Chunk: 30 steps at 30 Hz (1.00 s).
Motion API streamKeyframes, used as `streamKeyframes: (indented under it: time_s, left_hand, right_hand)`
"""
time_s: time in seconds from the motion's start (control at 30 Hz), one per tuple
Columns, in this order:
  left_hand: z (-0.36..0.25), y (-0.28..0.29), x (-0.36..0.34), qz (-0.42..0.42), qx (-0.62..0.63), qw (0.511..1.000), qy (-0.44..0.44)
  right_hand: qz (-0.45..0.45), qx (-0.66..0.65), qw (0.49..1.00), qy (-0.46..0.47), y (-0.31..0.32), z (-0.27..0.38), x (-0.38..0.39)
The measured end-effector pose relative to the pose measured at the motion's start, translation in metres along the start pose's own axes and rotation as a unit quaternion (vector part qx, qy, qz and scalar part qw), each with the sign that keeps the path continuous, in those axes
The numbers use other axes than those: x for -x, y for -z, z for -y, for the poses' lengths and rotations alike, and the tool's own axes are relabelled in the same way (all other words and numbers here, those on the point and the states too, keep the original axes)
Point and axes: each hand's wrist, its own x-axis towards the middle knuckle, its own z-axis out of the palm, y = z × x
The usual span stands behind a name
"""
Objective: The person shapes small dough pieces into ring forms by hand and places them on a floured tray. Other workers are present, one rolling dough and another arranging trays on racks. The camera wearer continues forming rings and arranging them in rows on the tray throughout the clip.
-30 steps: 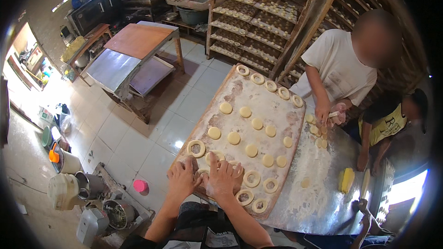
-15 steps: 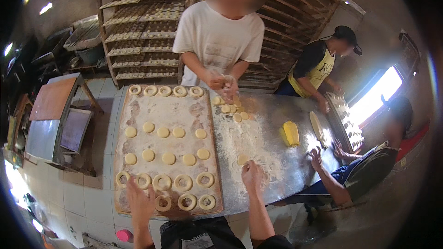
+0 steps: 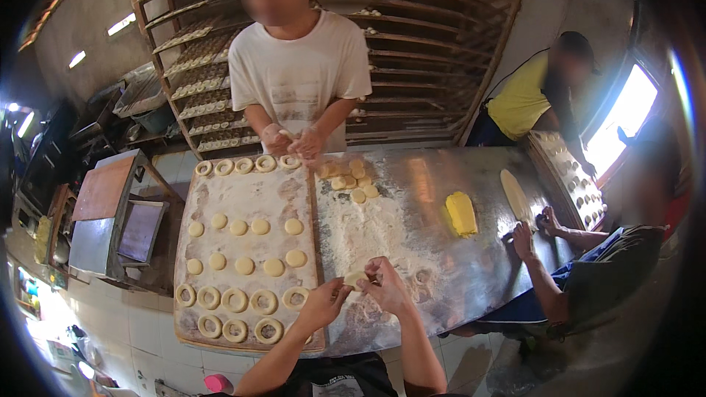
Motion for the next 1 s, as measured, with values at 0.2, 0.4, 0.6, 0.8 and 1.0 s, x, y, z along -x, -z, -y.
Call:
streamKeyframes:
  time_s: [0.2,0.4,0.6,0.8,1.0]
  left_hand:
    - [-0.044,-0.021,0.009,-0.059,0.027,0.998,-0.012]
    - [-0.070,-0.033,0.019,-0.108,0.074,0.991,0.012]
    - [-0.080,-0.028,0.036,-0.082,0.065,0.994,0.040]
    - [-0.083,-0.030,0.037,-0.119,-0.130,0.982,-0.062]
    - [-0.055,-0.024,0.042,-0.260,-0.151,0.939,-0.167]
  right_hand:
    - [0.072,-0.143,0.986,0.035,0.034,0.023,0.020]
    - [0.123,-0.194,0.973,0.020,0.043,0.029,0.026]
    - [0.164,-0.176,0.969,0.052,0.044,0.024,0.035]
    - [-0.119,0.267,0.928,0.231,0.000,0.024,0.012]
    - [0.220,-0.260,0.938,0.060,-0.005,0.015,0.017]
